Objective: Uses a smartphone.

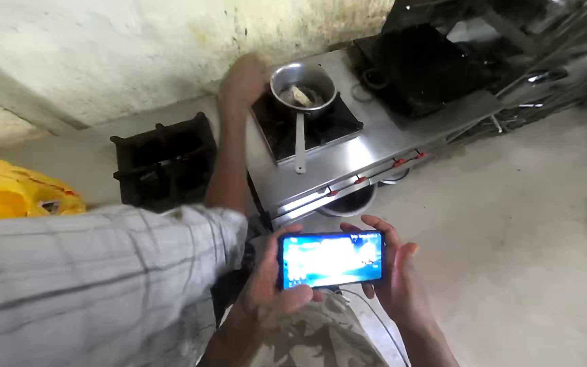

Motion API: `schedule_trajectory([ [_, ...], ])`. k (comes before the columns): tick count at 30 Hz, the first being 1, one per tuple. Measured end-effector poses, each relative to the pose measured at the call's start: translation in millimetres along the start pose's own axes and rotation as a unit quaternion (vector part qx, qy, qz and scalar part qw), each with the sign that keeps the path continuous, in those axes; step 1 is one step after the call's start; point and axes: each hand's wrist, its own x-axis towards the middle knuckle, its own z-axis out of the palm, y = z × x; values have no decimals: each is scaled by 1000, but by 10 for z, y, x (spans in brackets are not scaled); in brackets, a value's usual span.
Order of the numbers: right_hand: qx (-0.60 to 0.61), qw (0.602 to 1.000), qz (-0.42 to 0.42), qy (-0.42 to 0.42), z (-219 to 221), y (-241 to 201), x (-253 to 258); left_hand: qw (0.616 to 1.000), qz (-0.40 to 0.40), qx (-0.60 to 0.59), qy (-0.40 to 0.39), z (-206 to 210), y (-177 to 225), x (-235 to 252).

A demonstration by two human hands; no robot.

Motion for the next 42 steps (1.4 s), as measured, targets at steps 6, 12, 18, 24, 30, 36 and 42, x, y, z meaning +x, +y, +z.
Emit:
schedule_trajectory([
  [6, 55, 995, -33, -79, 87, -44, 150, 999, 22, -43, -24, -253, 75, 23],
  [12, 71, 985, -37, -155, 327, -65, 641, 991, 56, -105, 59, -429, 137, 62],
  [18, 28, 979, -99, -178, 745, 7, 1370, 964, 113, -147, 189, -643, 138, 184],
  [24, 6, 969, -159, -188, 1213, -394, 2161, 915, 169, -126, 344, -685, 262, 161],
  [30, -38, 918, -374, -128, 1573, -933, 2819, 885, 146, -163, 411, -585, 11, 59],
  [36, -78, 920, -364, -125, 1661, -1002, 3035, 890, 152, -170, 395, -608, -173, -19],
  [42, -107, 935, -325, -93, 1649, -991, 3060, 893, 155, -179, 383, -644, -183, -12],
])
